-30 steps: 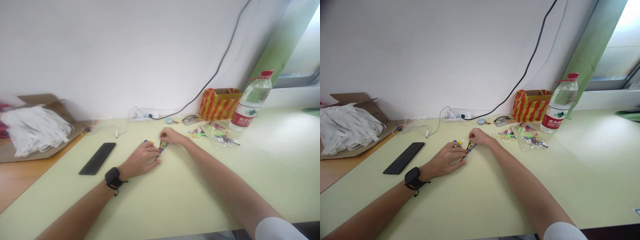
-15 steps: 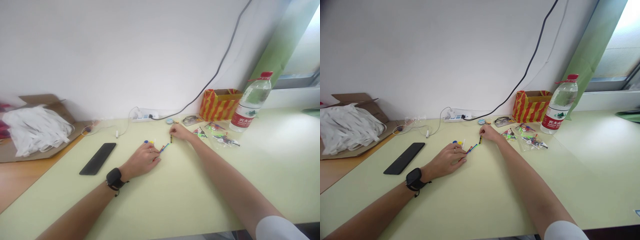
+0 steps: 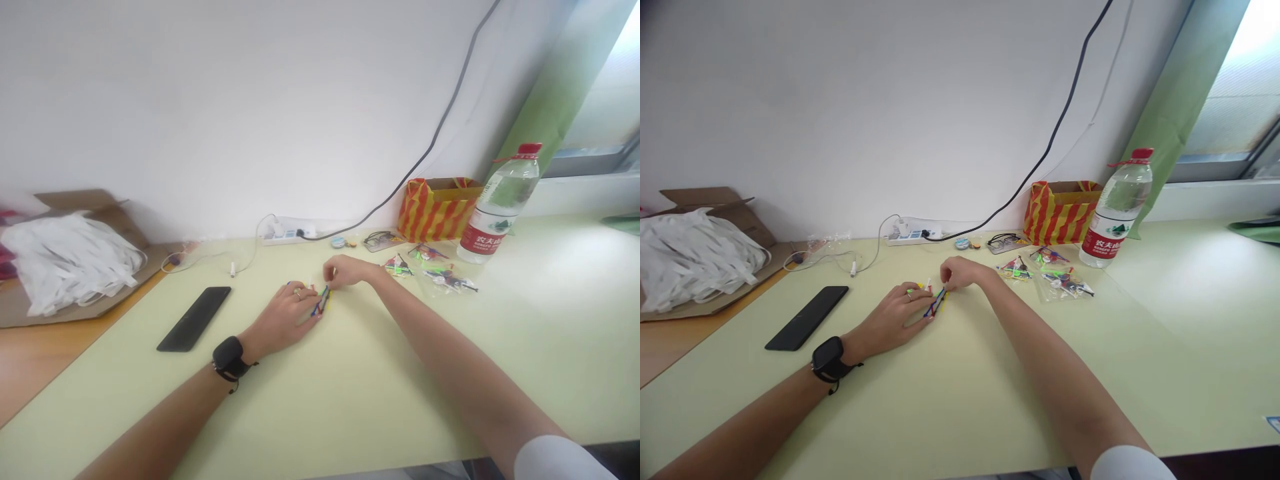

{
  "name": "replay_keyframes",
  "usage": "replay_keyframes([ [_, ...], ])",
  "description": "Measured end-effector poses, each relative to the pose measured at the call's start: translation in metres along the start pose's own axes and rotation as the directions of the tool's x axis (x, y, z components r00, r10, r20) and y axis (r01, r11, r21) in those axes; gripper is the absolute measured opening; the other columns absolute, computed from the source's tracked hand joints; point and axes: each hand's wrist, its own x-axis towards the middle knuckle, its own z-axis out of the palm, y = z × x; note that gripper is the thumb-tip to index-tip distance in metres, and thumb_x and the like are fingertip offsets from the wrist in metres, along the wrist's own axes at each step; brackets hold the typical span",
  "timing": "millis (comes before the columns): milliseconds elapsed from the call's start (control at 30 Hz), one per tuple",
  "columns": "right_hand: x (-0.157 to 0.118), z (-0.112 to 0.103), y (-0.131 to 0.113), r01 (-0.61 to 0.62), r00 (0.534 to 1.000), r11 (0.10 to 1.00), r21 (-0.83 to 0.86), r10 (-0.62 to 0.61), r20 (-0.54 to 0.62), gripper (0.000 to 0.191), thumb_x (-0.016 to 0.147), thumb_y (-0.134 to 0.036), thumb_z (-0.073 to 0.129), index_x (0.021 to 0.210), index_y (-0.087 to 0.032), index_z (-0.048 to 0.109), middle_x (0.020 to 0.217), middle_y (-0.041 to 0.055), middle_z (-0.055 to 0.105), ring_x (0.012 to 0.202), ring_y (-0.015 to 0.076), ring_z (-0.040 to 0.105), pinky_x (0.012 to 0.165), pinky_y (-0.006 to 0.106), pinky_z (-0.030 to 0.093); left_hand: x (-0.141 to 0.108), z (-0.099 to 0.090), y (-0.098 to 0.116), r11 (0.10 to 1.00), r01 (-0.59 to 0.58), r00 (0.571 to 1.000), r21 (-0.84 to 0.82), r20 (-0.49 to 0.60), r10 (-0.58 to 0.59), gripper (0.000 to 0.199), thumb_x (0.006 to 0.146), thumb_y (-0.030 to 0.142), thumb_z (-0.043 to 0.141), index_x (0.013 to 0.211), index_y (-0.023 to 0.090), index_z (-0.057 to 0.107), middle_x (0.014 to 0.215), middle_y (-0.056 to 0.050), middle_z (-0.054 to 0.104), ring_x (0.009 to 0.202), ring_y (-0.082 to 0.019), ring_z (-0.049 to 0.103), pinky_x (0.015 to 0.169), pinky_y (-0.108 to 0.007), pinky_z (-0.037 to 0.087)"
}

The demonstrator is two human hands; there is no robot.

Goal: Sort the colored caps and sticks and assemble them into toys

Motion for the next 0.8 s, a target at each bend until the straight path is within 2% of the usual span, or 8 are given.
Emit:
replay_keyframes([
  [133,0.004,0.007,-0.005,0.005,0.999,1.000,0.012,-0.005,-0.033,0.024,0.074,-0.015,0.079,0.098,-0.017,0.073,0.097,0.0053,0.075,0.077,0.0162,0.066,0.062,0.022,0.047,-0.005,-0.005,-0.015,0.999,0.046,0.998,-0.010,-0.042,-0.046,0.043,0.095,0.038,0.065,0.137,0.027,0.063,0.130,-0.009,0.069,0.124,-0.032,0.056,0.105,-0.051,0.048],
  [300,0.006,0.012,-0.005,0.052,0.998,0.997,0.050,-0.050,-0.038,0.021,0.074,-0.012,0.079,0.093,-0.016,0.074,0.093,0.0049,0.073,0.080,0.0164,0.067,0.068,0.023,0.049,-0.010,-0.003,-0.032,0.998,0.069,0.997,-0.011,-0.029,-0.069,0.047,0.093,0.046,0.067,0.136,0.026,0.063,0.134,-0.009,0.067,0.127,-0.033,0.055,0.111,-0.053,0.044],
  [467,0.009,0.021,-0.017,0.077,0.996,0.988,0.136,-0.070,-0.056,0.018,0.081,-0.013,0.075,0.098,-0.017,0.072,0.102,0.0050,0.075,0.089,0.0159,0.070,0.075,0.023,0.052,-0.010,-0.001,-0.034,0.994,0.093,0.996,-0.060,0.018,-0.092,0.052,0.096,0.047,0.064,0.144,0.027,0.058,0.140,-0.009,0.063,0.134,-0.033,0.051,0.113,-0.052,0.045],
  [567,0.007,0.018,-0.022,0.032,0.996,0.988,0.153,-0.018,-0.091,0.017,0.083,-0.013,0.074,0.099,-0.016,0.069,0.112,0.0089,0.074,0.092,0.0172,0.071,0.076,0.025,0.052,-0.011,-0.002,-0.034,0.988,0.122,0.993,-0.098,0.015,-0.121,0.058,0.098,0.047,0.061,0.151,0.028,0.050,0.151,-0.010,0.055,0.141,-0.032,0.047,0.117,-0.052,0.042],
  [633,0.005,0.015,-0.025,-0.027,0.996,0.986,0.165,0.040,-0.074,0.017,0.082,-0.012,0.074,0.097,-0.015,0.067,0.105,0.0096,0.075,0.084,0.0174,0.072,0.073,0.025,0.052,-0.013,-0.002,-0.038,0.981,0.156,0.988,-0.112,0.007,-0.157,0.061,0.099,0.047,0.060,0.155,0.027,0.046,0.156,-0.011,0.050,0.144,-0.032,0.044,0.119,-0.052,0.040],
  [733,0.000,0.011,-0.032,-0.112,0.994,0.971,0.213,0.107,0.034,0.018,0.082,-0.015,0.075,0.096,-0.016,0.064,0.085,0.0045,0.076,0.065,0.0165,0.071,0.064,0.026,0.053,-0.017,0.001,-0.047,0.970,0.198,0.980,-0.140,0.034,-0.195,0.066,0.100,0.049,0.057,0.159,0.026,0.038,0.160,-0.013,0.044,0.149,-0.031,0.040,0.122,-0.051,0.038],
  [800,-0.001,0.013,-0.038,-0.148,0.988,0.957,0.250,0.131,0.083,0.023,0.082,-0.017,0.076,0.100,-0.017,0.062,0.083,0.0029,0.077,0.063,0.0170,0.072,0.062,0.026,0.055,-0.019,0.004,-0.052,0.965,0.212,0.976,-0.155,0.075,-0.203,0.067,0.102,0.050,0.053,0.161,0.026,0.034,0.163,-0.012,0.041,0.151,-0.031,0.037,0.122,-0.051,0.037],
])
